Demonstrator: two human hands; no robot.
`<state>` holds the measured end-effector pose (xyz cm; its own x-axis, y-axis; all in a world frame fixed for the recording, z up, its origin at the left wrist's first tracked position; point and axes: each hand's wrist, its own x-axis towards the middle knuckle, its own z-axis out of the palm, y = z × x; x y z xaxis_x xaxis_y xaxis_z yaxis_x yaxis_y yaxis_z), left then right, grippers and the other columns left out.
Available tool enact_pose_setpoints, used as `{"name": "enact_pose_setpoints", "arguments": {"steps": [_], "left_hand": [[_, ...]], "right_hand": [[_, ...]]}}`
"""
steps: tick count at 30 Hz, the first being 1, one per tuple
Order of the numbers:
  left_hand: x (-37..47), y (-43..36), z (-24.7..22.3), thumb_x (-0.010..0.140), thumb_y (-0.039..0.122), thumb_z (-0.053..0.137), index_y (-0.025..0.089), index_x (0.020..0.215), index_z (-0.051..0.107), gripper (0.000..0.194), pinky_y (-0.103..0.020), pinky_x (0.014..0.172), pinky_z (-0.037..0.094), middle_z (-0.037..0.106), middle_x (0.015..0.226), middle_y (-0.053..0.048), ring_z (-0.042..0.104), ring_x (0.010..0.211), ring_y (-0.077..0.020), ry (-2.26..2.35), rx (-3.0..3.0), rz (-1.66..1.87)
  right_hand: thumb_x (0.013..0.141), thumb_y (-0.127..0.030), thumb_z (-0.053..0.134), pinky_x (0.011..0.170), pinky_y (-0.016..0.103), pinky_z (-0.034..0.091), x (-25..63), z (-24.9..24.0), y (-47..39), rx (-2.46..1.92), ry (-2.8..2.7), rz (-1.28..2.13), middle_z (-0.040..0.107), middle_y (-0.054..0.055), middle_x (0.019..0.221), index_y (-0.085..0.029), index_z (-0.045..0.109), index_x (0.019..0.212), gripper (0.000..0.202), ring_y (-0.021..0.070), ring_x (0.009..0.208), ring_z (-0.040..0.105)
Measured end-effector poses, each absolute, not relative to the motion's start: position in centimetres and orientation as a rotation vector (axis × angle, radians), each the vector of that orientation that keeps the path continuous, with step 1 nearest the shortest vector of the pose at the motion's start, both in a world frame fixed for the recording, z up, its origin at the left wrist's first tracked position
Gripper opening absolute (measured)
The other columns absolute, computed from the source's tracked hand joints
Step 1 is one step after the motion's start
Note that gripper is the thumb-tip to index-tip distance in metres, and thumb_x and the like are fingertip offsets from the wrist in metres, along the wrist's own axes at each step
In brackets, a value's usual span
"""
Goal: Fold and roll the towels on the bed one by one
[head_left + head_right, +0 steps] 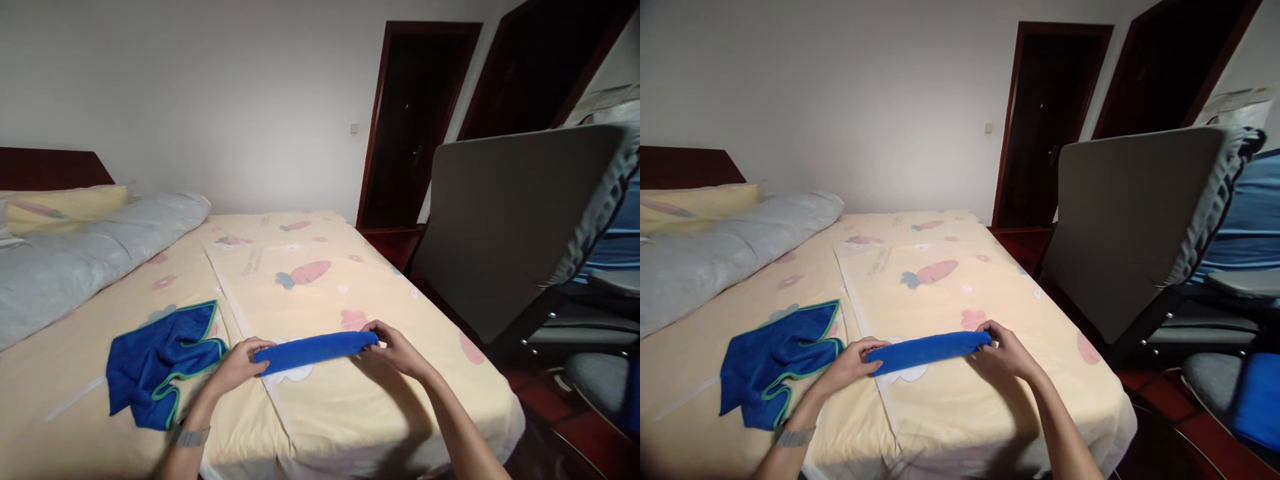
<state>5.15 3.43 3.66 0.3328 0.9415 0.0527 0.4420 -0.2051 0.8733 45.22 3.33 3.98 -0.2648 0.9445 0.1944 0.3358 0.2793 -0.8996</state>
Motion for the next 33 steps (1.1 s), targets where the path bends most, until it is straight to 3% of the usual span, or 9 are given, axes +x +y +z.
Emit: {"name": "enact_pose_setpoints", "arguments": {"steps": [2, 6, 9, 12, 16, 22, 28, 31, 33], "left_hand": [[4.8, 2.0, 4.2, 0.075, 0.020, 0.066, 0.020, 0.102, 0.075, 0.029, -0.033, 0.087, 0.052, 0.071, 0.105, -0.008, 0.066, 0.102, -0.0245, 1.256, 2.004, 0.803], [4.6, -0.7, 4.1, 0.073, 0.008, 0.060, 0.025, 0.095, 0.075, 0.031, -0.037, 0.094, 0.051, 0.069, 0.099, -0.005, 0.064, 0.106, -0.0250, 1.400, 2.360, 0.876], [4.8, -2.0, 3.3, 0.076, 0.003, 0.055, 0.024, 0.096, 0.072, 0.033, -0.040, 0.104, 0.049, 0.071, 0.115, -0.007, 0.060, 0.120, -0.0265, 1.336, 2.500, 0.946], [4.8, -2.4, 2.3, 0.076, 0.000, 0.051, 0.025, 0.111, 0.069, 0.047, -0.036, 0.106, 0.050, 0.070, 0.128, -0.006, 0.061, 0.124, -0.0230, 1.242, 2.471, 0.865], [4.6, -2.3, 1.6, 0.072, 0.002, 0.054, 0.031, 0.120, 0.067, 0.057, -0.031, 0.100, 0.055, 0.072, 0.127, -0.001, 0.070, 0.112, -0.0207, 1.303, 2.312, 0.656], [5.2, -2.4, 2.2, 0.070, 0.006, 0.061, 0.031, 0.106, 0.075, 0.047, -0.033, 0.100, 0.055, 0.077, 0.117, 0.000, 0.071, 0.109, -0.0241, 1.294, 2.327, 0.695], [5.0, -2.2, 2.9, 0.081, 0.021, 0.067, 0.031, 0.107, 0.077, 0.029, -0.033, 0.089, 0.060, 0.080, 0.107, -0.002, 0.075, 0.098, -0.0238, 1.319, 2.274, 0.819], [6.3, -2.7, 2.5, 0.084, 0.016, 0.062, 0.032, 0.112, 0.075, 0.034, -0.042, 0.095, 0.060, 0.078, 0.113, -0.005, 0.073, 0.107, -0.0269, 1.210, 2.462, 1.057], [8.2, -3.5, 2.1, 0.087, 0.013, 0.058, 0.036, 0.127, 0.066, 0.047, -0.048, 0.098, 0.059, 0.075, 0.120, -0.004, 0.070, 0.114, -0.0275, 1.112, 2.607, 1.225]], "right_hand": [[0.080, -0.017, 0.058, 0.091, 0.035, 0.050, 45.8, 4.8, 2.0, -1.139, -1.820, 0.908, 0.070, 0.006, 0.107, -0.020, 0.065, 0.108, 0.029, 0.0244, 0.102, 0.064], [0.090, -0.024, 0.057, 0.101, 0.039, 0.048, 46.8, 5.3, 0.0, -1.133, -1.904, 0.772, 0.067, 0.008, 0.126, -0.025, 0.066, 0.123, 0.035, 0.0281, 0.119, 0.061], [0.093, -0.027, 0.055, 0.102, 0.041, 0.049, 47.3, 4.8, -0.5, -1.101, -1.940, 0.708, 0.067, 0.009, 0.126, -0.026, 0.070, 0.116, 0.027, 0.0293, 0.121, 0.060], [0.093, -0.027, 0.056, 0.107, 0.044, 0.046, 47.6, 4.2, -0.4, -1.102, -1.930, 0.703, 0.068, 0.009, 0.125, -0.025, 0.070, 0.113, 0.024, 0.0297, 0.127, 0.057], [0.090, -0.025, 0.059, 0.108, 0.043, 0.046, 47.7, 3.6, -0.1, -1.133, -1.931, 0.772, 0.068, 0.010, 0.128, -0.024, 0.070, 0.110, 0.022, 0.0296, 0.128, 0.057], [0.091, -0.029, 0.056, 0.094, 0.040, 0.056, 48.1, 3.9, -0.3, -1.181, -1.868, 0.741, 0.064, 0.012, 0.133, -0.024, 0.068, 0.112, 0.024, 0.0307, 0.128, 0.057], [0.094, -0.035, 0.053, 0.071, 0.034, 0.062, 48.8, 4.3, -1.1, -1.239, -1.839, 0.690, 0.064, 0.013, 0.131, -0.024, 0.065, 0.116, 0.028, 0.0318, 0.126, 0.058], [0.095, -0.036, 0.053, 0.080, 0.038, 0.062, 49.8, 5.7, -2.2, -1.183, -1.831, 0.581, 0.064, 0.012, 0.133, -0.026, 0.066, 0.115, 0.025, 0.0318, 0.129, 0.056], [0.094, -0.036, 0.057, 0.092, 0.044, 0.058, 51.5, 7.5, -3.1, -1.138, -1.800, 0.423, 0.065, 0.012, 0.131, -0.029, 0.067, 0.113, 0.023, 0.0321, 0.128, 0.057]]}}
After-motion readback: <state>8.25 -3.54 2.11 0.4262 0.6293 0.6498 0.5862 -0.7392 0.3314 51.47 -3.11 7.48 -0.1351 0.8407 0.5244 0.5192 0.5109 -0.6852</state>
